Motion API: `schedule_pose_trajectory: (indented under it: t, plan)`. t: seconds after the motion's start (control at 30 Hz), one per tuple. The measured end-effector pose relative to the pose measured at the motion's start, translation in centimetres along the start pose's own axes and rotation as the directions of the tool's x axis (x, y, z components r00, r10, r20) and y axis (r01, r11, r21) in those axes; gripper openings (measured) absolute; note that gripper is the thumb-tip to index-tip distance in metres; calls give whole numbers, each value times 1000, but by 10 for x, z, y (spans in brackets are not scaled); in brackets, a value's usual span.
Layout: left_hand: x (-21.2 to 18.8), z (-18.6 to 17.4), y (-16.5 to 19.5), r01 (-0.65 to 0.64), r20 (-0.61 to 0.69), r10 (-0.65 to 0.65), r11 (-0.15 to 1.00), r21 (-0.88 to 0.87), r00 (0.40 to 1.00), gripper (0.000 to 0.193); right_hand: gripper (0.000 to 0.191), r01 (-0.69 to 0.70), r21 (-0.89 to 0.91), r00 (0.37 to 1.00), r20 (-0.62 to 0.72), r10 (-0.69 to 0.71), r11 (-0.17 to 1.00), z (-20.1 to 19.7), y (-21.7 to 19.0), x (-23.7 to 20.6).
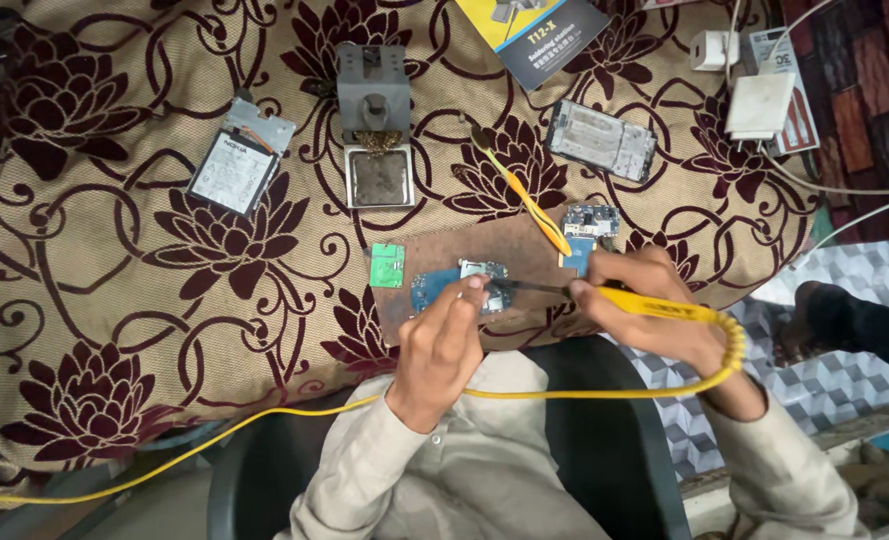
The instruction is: The person uses a soldering iron to apply heat to a small circuit board held in their left hand. They repeatedly touch the iron to specific points on the board while other electronic components and tools rest on the table.
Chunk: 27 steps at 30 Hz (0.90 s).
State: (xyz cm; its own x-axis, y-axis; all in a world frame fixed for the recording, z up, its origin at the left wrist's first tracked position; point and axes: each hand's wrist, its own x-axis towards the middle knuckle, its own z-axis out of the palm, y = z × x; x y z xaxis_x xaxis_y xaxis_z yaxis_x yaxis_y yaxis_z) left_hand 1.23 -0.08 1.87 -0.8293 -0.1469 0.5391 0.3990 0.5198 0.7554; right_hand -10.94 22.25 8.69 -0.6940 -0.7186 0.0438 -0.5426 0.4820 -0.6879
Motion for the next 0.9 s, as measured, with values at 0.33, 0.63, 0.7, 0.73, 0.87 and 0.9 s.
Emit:
schedule_pose_trajectory:
  t: [0.33,0.63,0.7,0.73,0.87,0.9]
  plan:
    - [0,-2,1,1,12,-1,1000,-5,1000,40,27,-100,35,967,-231,105,994,28,14,-47]
    - [2,-1,3,25,-13,-25,999,40,1000,25,28,-104,10,958,-269,103,995,34,5,-49]
    - [2,-1,2,16,-22,-15,998,56,1000,24,26,-85,-108,953,-299,49,991,35,-1,-51]
    - [2,-1,1,19,-17,-17,998,66,1000,26,24,-56,-144,953,-303,10,988,35,-2,-51]
    - [3,-3,-1,14,2,-14,998,65,1000,29,24,11,-10,986,-166,-12,1000,30,2,-45]
    - [2,-3,-2,10,7,-11,998,54,1000,29,26,4,94,996,-91,5,996,28,5,-44]
